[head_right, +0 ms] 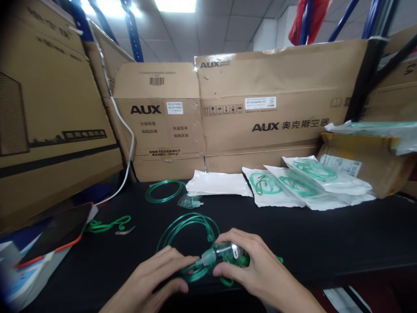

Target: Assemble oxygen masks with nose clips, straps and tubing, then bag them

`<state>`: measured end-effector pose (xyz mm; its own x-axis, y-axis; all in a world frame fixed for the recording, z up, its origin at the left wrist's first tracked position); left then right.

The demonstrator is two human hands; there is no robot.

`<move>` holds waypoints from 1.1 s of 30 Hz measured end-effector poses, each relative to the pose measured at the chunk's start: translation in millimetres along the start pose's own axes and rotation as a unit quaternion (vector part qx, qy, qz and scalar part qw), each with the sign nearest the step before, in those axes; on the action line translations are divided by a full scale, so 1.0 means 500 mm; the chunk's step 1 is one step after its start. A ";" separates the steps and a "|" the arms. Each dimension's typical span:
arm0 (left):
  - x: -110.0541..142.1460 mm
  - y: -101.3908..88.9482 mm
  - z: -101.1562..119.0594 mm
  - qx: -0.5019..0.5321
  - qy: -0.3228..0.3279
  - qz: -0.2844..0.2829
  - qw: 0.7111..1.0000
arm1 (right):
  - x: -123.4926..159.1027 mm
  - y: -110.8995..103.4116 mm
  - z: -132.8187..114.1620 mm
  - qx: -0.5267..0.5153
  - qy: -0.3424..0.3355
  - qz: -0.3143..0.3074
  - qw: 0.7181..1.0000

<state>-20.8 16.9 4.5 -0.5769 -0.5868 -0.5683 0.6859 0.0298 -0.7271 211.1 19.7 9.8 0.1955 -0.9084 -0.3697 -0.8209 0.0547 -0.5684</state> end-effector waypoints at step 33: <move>-0.004 0.028 0.017 -0.030 0.027 0.163 0.986 | 0.011 0.022 -0.010 0.035 -0.027 -0.070 0.997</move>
<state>-6.5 11.5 -1.3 -0.3540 -0.4934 -0.7945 0.8125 0.2585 -0.5225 200.4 13.2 4.9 0.3357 -0.8855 -0.3212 -0.7450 -0.0409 -0.6658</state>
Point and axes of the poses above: each hand's wrist, its own x-axis away from the middle knuckle, its own y-axis out of the palm, z = x × y, the point moved 4 cm from there along -x, towards the middle knuckle, and after that the axes turned 8 degrees about z, right-handed, at the moved point
